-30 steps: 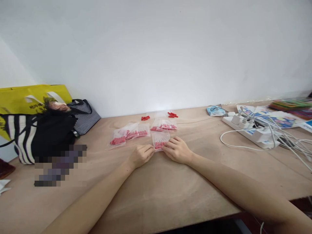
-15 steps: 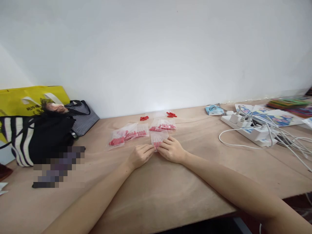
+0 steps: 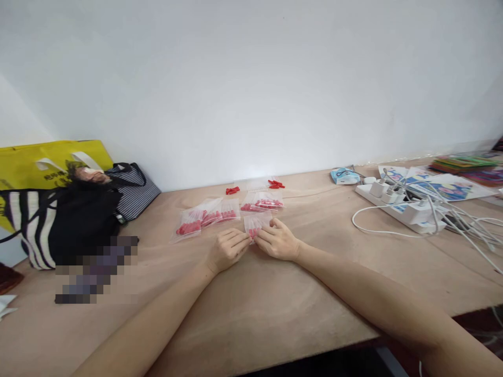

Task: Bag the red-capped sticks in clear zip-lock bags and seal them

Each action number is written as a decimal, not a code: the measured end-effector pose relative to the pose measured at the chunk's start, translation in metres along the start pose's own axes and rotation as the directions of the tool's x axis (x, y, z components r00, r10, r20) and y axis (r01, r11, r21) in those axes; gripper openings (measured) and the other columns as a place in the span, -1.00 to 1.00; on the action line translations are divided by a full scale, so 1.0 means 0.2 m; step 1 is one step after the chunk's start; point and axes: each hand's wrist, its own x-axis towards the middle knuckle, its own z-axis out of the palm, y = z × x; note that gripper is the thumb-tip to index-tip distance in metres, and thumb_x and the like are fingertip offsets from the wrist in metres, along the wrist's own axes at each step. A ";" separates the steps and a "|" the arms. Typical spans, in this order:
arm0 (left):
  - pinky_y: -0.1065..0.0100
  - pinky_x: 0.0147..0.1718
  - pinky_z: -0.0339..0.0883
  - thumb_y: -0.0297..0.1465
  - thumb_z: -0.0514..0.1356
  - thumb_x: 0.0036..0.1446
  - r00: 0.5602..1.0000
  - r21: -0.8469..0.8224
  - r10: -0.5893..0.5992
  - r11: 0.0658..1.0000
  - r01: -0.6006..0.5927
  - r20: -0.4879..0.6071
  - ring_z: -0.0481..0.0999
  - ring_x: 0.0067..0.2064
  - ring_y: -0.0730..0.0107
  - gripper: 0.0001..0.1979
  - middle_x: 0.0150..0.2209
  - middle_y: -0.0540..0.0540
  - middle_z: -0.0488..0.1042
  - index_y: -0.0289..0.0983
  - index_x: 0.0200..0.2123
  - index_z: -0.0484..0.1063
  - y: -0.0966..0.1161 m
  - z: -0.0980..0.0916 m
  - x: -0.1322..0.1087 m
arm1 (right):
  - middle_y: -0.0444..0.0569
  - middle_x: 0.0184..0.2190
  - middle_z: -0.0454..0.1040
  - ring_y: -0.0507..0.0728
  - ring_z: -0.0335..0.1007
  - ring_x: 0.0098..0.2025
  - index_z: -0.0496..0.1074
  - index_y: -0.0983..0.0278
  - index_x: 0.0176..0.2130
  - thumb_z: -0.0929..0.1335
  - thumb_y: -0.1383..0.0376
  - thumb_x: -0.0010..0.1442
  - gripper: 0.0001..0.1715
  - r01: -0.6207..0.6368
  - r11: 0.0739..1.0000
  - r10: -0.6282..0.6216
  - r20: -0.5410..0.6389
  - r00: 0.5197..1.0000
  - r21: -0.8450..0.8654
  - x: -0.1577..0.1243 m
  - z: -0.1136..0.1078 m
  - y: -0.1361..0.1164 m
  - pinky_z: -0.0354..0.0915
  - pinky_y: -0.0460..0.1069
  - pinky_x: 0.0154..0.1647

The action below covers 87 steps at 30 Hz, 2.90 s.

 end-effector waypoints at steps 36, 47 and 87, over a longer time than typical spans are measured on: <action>0.05 -0.05 0.16 -0.32 0.12 0.04 0.849 0.202 -0.510 0.854 0.480 0.138 0.35 -0.07 0.14 -0.76 -0.16 -0.14 0.44 -0.25 -0.20 0.40 -0.16 -0.01 -0.11 | -0.02 -0.33 0.42 0.00 0.36 -0.33 0.39 0.24 -0.30 0.17 0.29 0.18 -0.77 -0.445 0.777 0.326 0.320 0.890 0.446 -0.38 -0.27 0.26 0.22 -0.13 -0.35; -0.03 -0.02 0.09 -0.48 0.06 0.05 0.860 0.413 -0.505 0.801 0.433 0.076 0.37 -0.06 0.11 -0.80 -0.22 -0.11 0.49 -0.24 -0.48 0.48 -0.31 0.10 -0.14 | 0.02 -0.44 0.35 0.06 0.28 -0.45 0.30 0.27 -0.47 0.15 0.31 0.15 -0.77 -0.676 0.735 0.653 0.322 0.686 -0.050 -0.62 -0.20 0.47 0.17 -0.07 -0.44; 0.39 -0.23 0.41 -0.40 0.09 0.11 0.970 -0.173 -0.183 0.962 0.210 0.158 0.49 -0.21 0.37 -0.78 -0.22 -0.15 0.47 -0.31 -0.16 0.37 0.07 0.01 -0.03 | -0.11 -0.59 0.32 -0.01 0.16 -0.49 0.27 0.30 -0.55 0.20 0.29 0.15 -0.73 -0.390 0.887 0.338 0.230 0.913 0.245 -0.22 -0.15 0.10 0.01 -0.04 -0.29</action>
